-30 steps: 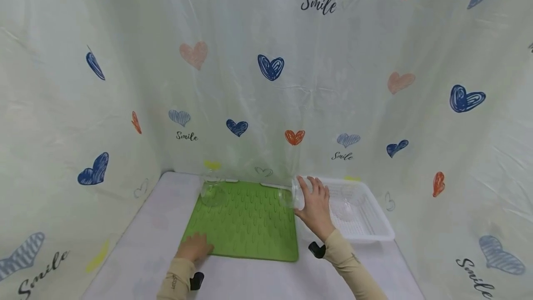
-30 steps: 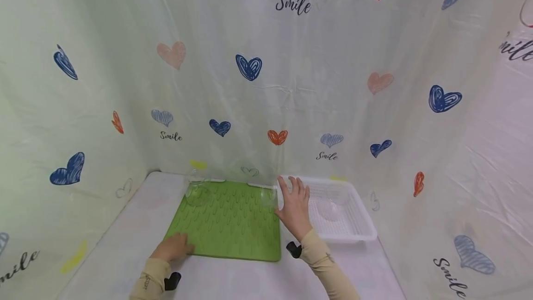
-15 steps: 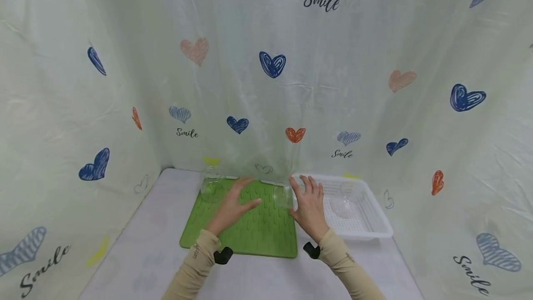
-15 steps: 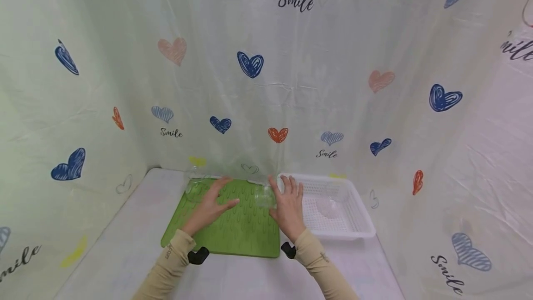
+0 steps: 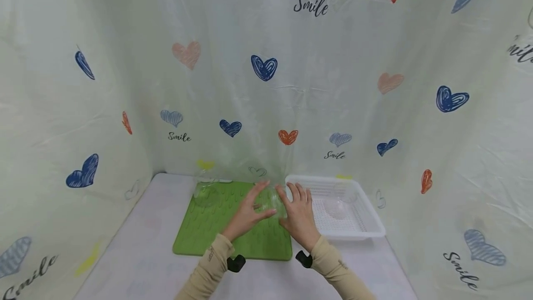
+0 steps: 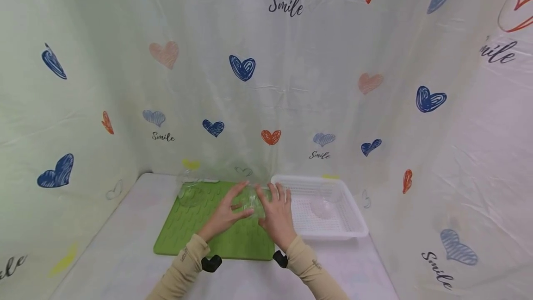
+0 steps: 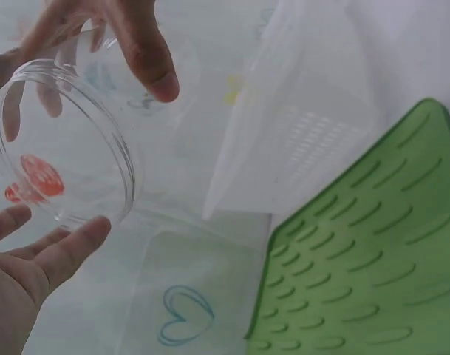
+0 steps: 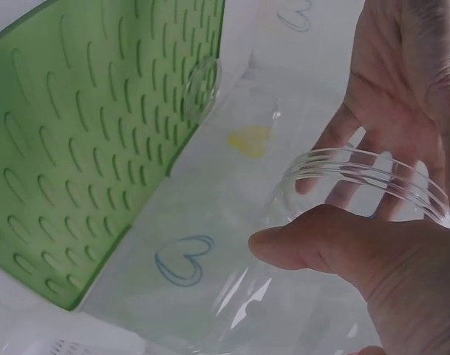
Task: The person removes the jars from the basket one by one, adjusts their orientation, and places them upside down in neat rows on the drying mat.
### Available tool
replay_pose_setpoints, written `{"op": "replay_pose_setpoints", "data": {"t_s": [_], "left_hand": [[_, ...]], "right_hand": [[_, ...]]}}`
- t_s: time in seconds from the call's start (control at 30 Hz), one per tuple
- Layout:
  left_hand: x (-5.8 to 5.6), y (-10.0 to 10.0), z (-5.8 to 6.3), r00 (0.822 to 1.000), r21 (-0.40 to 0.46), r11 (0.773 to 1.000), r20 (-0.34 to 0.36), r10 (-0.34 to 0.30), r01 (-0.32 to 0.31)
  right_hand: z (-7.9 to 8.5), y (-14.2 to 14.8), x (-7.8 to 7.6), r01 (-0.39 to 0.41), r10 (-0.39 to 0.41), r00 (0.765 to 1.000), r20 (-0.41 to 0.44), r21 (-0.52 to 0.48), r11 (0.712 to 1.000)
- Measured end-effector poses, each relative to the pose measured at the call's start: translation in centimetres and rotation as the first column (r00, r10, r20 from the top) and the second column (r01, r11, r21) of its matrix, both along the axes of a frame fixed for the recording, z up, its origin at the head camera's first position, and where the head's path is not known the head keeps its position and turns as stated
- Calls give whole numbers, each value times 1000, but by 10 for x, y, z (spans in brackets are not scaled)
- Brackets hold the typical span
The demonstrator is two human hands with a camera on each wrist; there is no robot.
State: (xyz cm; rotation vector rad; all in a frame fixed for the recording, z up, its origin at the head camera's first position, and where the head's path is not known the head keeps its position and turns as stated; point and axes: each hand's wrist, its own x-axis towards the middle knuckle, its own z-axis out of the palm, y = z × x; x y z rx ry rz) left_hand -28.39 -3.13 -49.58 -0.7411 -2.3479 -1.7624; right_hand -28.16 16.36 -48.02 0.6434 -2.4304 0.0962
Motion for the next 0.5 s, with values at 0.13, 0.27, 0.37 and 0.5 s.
{"op": "replay_pose_setpoints", "data": {"t_s": [0.13,0.27,0.37,0.5], "left_hand": [[2,-2,-1,1000,-36,999,-3,1,-1],[3,-4,-2,1000,-49,999,-1,-10,10],[2,-4,-3,1000,-22,1000,-5,-11,11],[0,-6,-6,999,14,1000,-35,6,-6]], "right_hand": [[-1,-1,3,1,-1,1000,-9,14,1000],[-3,-1,4,-2,2,1000,-8,13,1000],[-4,-1,5,-18,18,1000,-10,5,1000],[-3,-1,5,-54,55,999,4,-5,999]]}}
